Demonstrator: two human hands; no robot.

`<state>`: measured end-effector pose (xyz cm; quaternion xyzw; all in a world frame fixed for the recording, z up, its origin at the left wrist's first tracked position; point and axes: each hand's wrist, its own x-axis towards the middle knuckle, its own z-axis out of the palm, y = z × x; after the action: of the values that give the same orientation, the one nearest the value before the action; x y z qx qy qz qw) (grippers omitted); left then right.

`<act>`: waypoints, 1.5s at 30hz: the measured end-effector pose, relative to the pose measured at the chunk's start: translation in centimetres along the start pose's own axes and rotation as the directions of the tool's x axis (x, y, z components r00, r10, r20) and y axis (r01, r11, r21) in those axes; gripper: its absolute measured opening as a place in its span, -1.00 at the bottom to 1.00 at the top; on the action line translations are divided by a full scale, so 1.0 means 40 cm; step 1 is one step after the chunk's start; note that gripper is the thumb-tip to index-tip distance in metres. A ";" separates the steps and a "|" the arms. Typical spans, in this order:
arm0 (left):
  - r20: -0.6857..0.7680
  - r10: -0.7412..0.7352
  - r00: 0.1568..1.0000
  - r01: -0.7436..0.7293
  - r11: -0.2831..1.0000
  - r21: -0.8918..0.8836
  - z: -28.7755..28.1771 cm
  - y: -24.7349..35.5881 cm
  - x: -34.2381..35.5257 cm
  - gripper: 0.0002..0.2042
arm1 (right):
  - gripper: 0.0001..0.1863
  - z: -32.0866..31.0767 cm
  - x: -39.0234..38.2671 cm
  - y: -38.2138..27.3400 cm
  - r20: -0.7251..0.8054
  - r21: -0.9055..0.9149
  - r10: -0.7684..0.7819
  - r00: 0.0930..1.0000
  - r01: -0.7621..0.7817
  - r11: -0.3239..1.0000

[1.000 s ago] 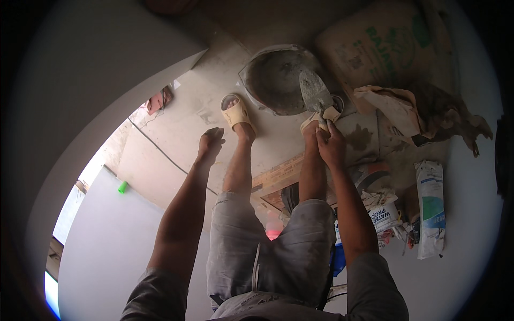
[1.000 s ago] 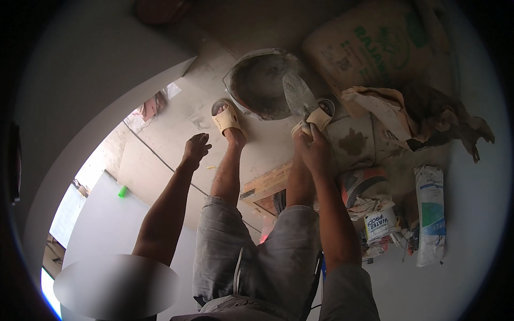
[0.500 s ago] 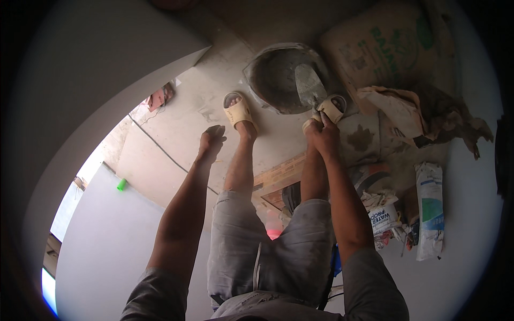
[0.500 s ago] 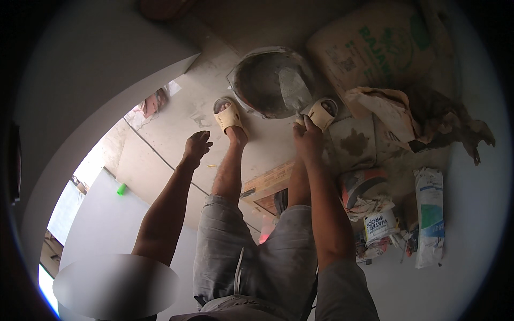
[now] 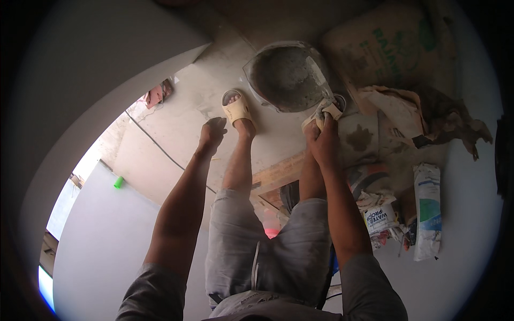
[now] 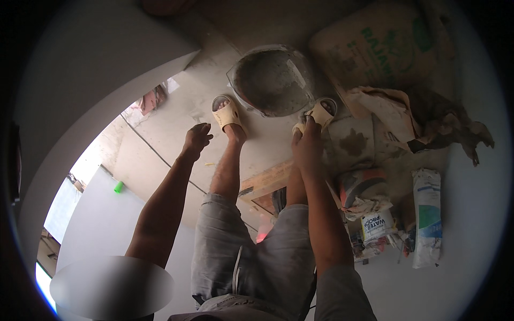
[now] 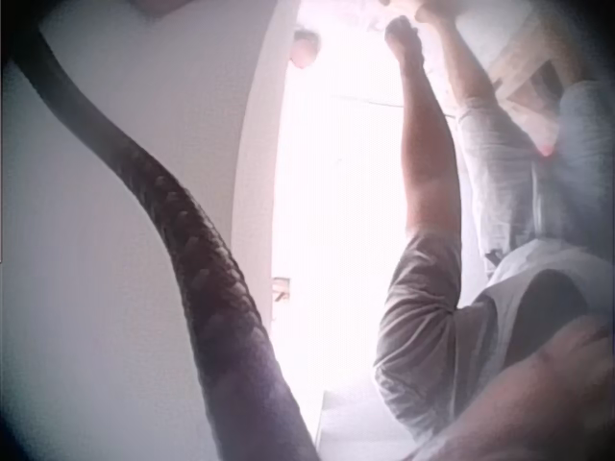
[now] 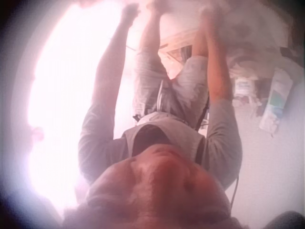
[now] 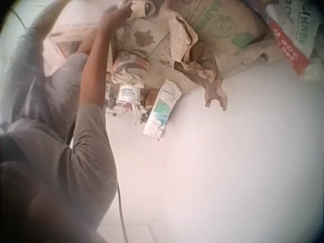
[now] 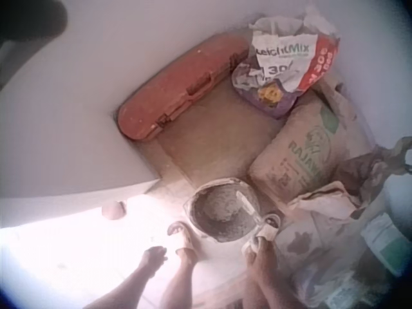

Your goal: The person scoops adhesive from a bucket using a trowel and spreads it along a floor edge. They then place a long white tile onto the adhesive and tap it into place with a rubber mallet.

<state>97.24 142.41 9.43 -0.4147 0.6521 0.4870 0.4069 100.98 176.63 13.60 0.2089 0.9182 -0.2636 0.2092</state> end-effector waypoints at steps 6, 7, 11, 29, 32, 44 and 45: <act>0.138 0.297 0.945 -0.328 0.857 0.398 0.000 -0.015 0.079 -0.84 | -0.46 0.013 -0.006 0.021 -0.080 0.029 -0.066 0.995 0.068 0.997; 0.142 0.291 0.946 -0.324 0.848 0.420 0.012 0.006 0.089 -0.82 | -0.46 -0.015 0.003 0.003 -0.069 0.038 -0.071 0.995 0.074 0.997; 0.265 0.483 0.834 -0.529 0.569 0.629 0.037 0.072 0.109 -0.75 | -0.48 -0.062 0.015 -0.048 -0.239 0.074 -0.099 0.966 0.119 0.990; 0.514 0.404 0.757 -0.513 -0.120 0.850 0.154 0.240 0.197 -0.65 | -0.60 0.029 0.080 -0.059 0.067 0.097 0.237 0.969 -0.243 0.965; 0.275 0.506 0.817 -0.435 0.228 0.871 0.153 0.198 0.287 -0.73 | -0.55 -0.015 0.042 -0.042 0.033 0.121 0.176 0.984 -0.179 0.976; 0.003 0.446 0.895 -0.423 0.847 0.323 0.279 0.244 0.069 -0.72 | -0.58 -0.303 -0.162 0.434 0.522 -0.283 0.322 0.790 -0.195 0.939; 0.096 0.465 0.880 -0.472 0.832 0.292 0.291 0.243 0.025 -0.71 | -0.55 -0.341 -0.176 0.458 0.553 -0.298 0.319 0.770 -0.174 0.938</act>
<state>89.30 155.35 9.11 -0.1687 0.7971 0.4687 0.3415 112.10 196.67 20.40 0.2097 0.7946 -0.1778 0.5413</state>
